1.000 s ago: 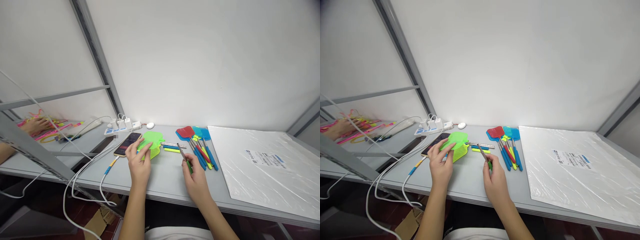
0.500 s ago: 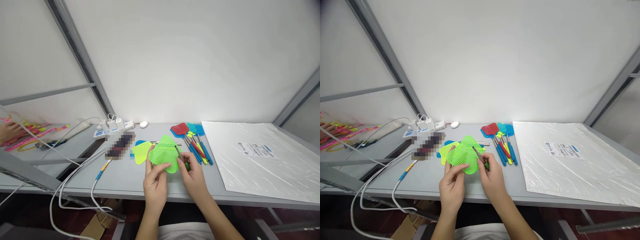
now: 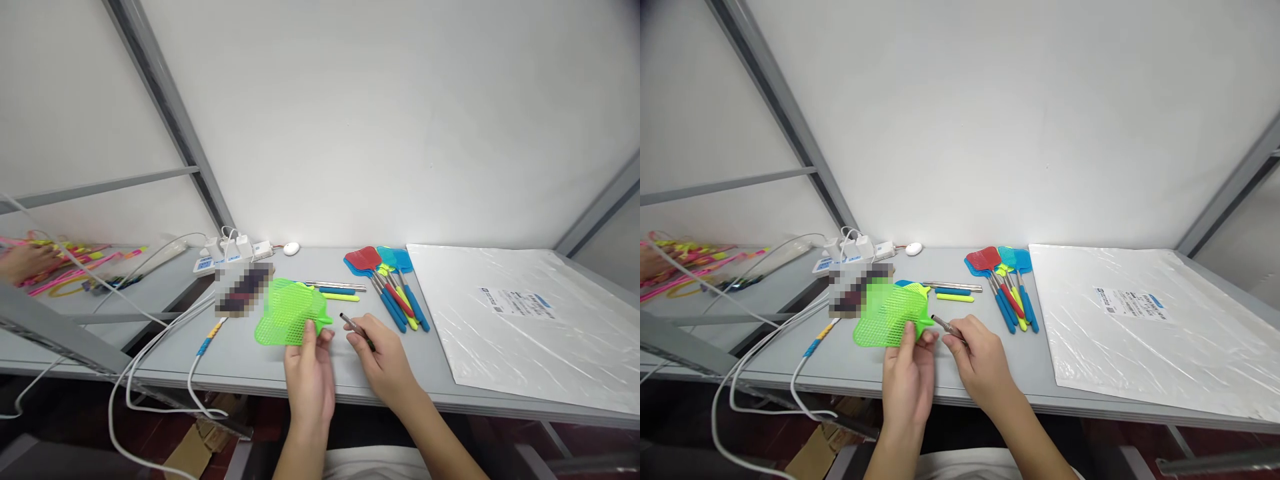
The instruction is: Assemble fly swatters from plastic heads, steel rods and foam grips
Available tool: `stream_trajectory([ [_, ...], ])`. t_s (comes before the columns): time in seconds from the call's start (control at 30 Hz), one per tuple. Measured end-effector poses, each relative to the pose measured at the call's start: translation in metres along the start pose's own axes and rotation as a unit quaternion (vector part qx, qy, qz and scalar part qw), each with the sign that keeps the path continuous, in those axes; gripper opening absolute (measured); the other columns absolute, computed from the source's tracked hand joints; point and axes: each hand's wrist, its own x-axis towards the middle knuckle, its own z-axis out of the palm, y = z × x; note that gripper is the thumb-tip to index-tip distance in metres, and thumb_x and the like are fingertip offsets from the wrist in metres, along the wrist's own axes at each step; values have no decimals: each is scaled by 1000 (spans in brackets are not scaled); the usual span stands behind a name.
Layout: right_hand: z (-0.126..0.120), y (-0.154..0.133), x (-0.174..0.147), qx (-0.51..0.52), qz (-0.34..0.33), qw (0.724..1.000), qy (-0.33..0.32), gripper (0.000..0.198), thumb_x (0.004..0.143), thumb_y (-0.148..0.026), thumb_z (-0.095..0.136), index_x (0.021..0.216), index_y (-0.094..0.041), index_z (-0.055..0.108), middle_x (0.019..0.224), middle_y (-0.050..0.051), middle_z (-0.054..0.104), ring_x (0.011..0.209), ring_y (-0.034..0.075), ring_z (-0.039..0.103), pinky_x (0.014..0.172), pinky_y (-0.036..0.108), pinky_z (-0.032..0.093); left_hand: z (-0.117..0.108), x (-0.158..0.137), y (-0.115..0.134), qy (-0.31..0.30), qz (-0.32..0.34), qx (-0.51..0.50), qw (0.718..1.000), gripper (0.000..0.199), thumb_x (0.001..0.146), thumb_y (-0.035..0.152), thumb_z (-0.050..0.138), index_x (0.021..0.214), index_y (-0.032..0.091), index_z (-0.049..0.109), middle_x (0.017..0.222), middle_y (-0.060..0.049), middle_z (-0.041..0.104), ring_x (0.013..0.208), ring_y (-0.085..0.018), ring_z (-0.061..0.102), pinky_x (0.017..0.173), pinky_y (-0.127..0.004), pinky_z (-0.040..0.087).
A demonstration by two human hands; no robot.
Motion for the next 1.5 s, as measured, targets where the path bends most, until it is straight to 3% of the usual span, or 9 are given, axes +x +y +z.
stream_trajectory([
  [0.1,1,1,0,-45,10,998,-36,19,97,-35,47,90,-22,59,81,0,59,72,14,54,66,26,39,-2,9,16,61,17,-32,997,16,79,26,76,88,18,66,81,1,63,71,-12,62,76,-31,55],
  [0.2,4,3,0,-80,12,995,-60,17,96,-36,51,92,-23,60,82,0,61,72,14,56,67,26,39,-4,12,27,75,35,-45,996,16,79,26,76,90,18,67,88,-1,64,75,-13,63,75,-32,55],
  [0.37,7,5,0,-103,8,993,-60,17,96,-37,51,93,-23,62,83,0,62,73,14,58,67,25,40,-7,10,26,49,70,-20,996,16,80,26,74,93,18,68,91,-1,64,74,-12,61,73,-30,54],
  [0.6,7,6,1,-139,1,989,-53,20,97,-37,50,94,-24,65,79,0,62,72,14,59,66,25,40,-8,8,14,-3,30,-15,999,14,82,29,72,85,17,67,73,1,61,63,-10,56,67,-26,51],
  [0.8,9,10,0,-184,-10,982,-49,21,97,-37,50,98,-25,67,77,0,61,69,14,59,62,24,38,-12,10,4,-21,22,27,999,21,82,34,73,92,15,69,87,-5,68,66,-9,56,67,-23,49],
  [0.93,8,12,-1,-197,-17,979,-42,21,97,-36,50,101,-25,67,78,0,61,70,14,60,63,24,38,-14,10,3,-12,63,85,994,23,79,36,75,89,15,71,87,-6,69,74,-12,59,69,-23,49],
  [1.17,6,11,-2,-204,-29,978,-36,21,97,-35,49,100,-24,68,78,1,64,70,14,61,63,24,39,-18,13,5,-31,75,155,985,25,78,38,75,88,16,72,87,-5,69,74,-12,60,71,-25,50],
  [1.5,8,8,-1,-230,-44,972,-32,28,100,-37,43,105,-22,66,85,3,70,73,16,66,63,25,40,-14,14,9,-76,8,131,988,21,80,35,74,86,16,72,86,-4,69,71,-12,61,76,-27,52],
])
